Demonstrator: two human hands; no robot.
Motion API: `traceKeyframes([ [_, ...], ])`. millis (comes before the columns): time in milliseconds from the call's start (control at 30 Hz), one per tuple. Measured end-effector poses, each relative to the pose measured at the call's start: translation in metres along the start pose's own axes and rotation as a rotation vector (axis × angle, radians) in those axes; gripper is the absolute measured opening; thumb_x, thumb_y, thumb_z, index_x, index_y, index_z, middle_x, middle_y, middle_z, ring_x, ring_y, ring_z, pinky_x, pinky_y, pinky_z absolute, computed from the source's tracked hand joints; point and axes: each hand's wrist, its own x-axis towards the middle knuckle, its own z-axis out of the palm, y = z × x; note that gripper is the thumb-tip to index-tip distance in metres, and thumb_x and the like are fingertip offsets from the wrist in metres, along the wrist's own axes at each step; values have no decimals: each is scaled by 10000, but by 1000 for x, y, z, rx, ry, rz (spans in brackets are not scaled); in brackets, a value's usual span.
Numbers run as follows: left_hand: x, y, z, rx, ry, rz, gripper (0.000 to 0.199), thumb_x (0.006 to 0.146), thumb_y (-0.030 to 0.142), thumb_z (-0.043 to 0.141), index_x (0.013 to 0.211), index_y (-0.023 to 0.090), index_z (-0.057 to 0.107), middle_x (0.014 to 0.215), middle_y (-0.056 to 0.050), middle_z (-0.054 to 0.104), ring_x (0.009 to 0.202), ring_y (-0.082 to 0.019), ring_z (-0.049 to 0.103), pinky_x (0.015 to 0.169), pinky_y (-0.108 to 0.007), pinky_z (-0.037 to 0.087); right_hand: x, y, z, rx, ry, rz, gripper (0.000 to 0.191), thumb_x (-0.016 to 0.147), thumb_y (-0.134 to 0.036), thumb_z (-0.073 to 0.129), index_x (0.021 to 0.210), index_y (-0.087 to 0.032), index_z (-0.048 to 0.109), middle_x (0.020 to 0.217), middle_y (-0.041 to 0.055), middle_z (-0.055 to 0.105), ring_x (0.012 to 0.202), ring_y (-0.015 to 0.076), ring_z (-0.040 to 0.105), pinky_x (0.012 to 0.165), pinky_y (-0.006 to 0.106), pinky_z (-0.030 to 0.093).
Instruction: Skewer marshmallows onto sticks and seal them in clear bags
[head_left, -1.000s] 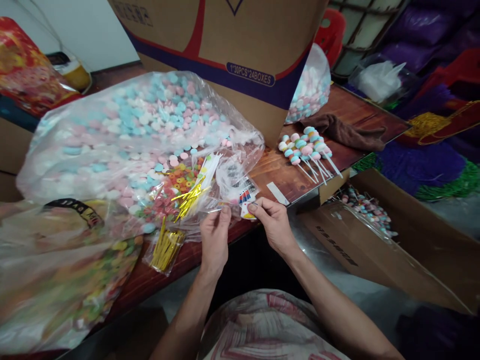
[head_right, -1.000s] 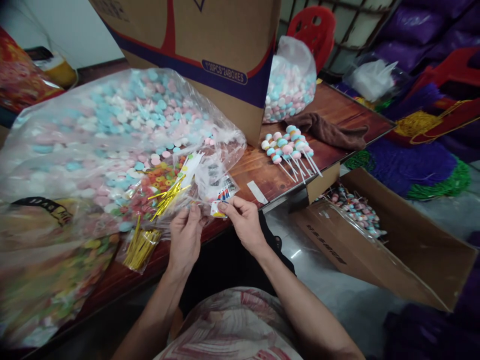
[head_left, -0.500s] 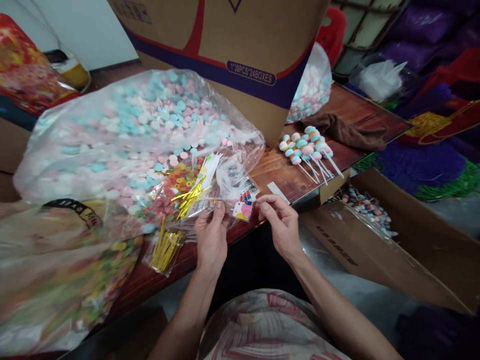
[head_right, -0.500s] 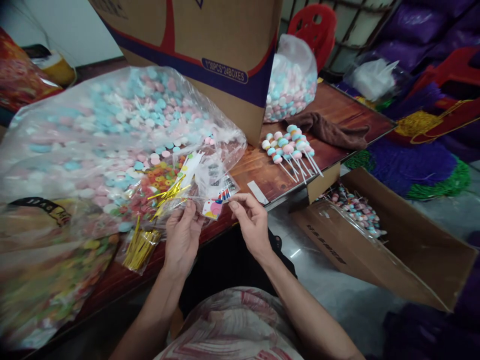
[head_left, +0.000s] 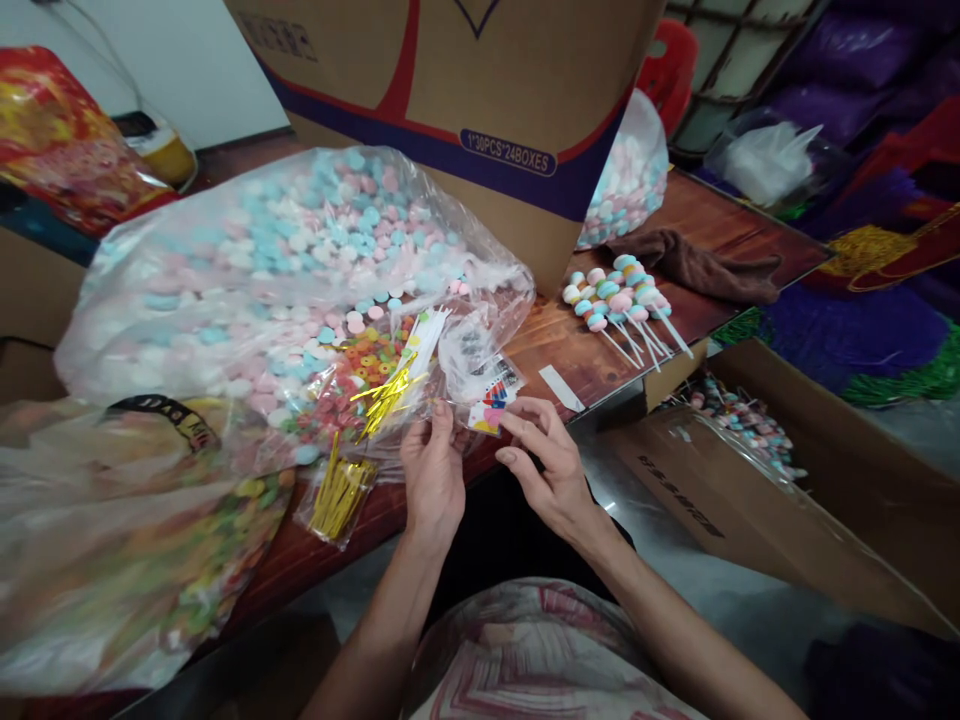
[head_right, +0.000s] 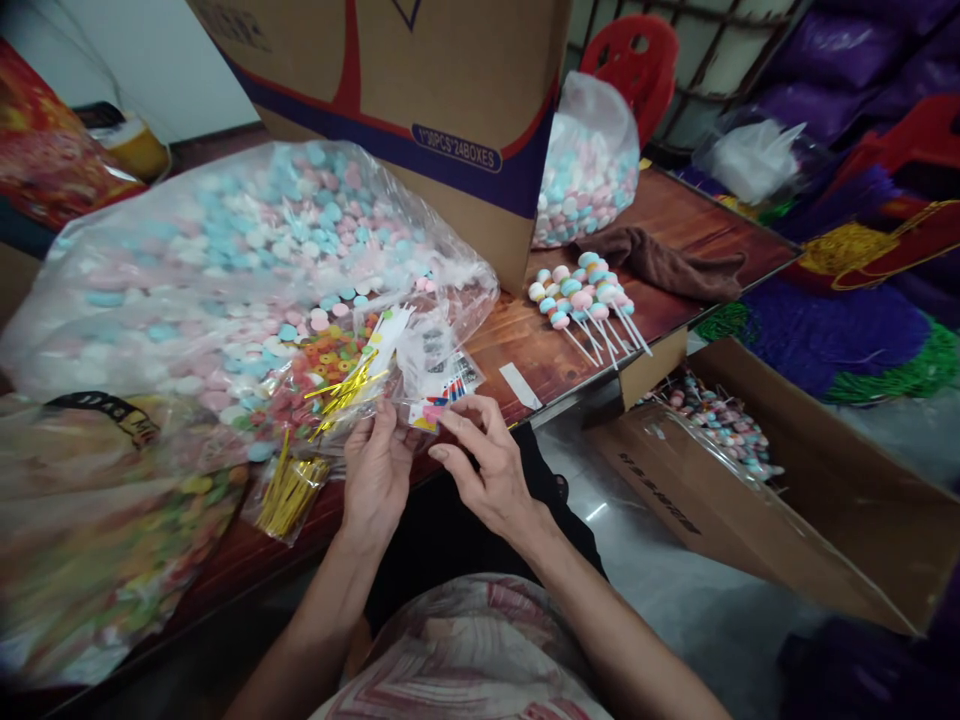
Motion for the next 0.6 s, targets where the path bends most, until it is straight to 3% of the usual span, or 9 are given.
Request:
traceKeyframes([
  [200,-4,-6,-6,121,-50,-6,351,705,477,830,860,182,721,829,-18,735,725,-139,673,727,-266,515,7,4,-8,-211,-320,-22,241,1014,-381,587,1162,-221,691,1228,113,578,1050,250,606,902,385,534],
  [333,-7,-11,-19,316,-116,8,369,760,525,769,811,162,726,681,-10,670,615,-123,594,593,-236,453,9,5,-7,-230,-346,-64,342,1017,-437,579,1269,-212,635,1185,115,629,1020,241,629,867,357,540],
  [433,-10,-11,-26,381,-148,-3,389,811,548,708,728,168,694,614,1,611,561,-113,526,546,-233,418,8,6,-5,-358,-346,-139,371,1020,-472,563,1236,-184,653,1105,120,675,950,248,640,827,359,516],
  [600,-18,-4,-28,631,-118,241,378,863,499,666,656,183,677,634,0,606,617,-125,497,600,-239,416,15,6,-8,-675,-284,-254,332,981,-510,623,1008,-202,743,973,91,718,786,232,593,748,364,426],
])
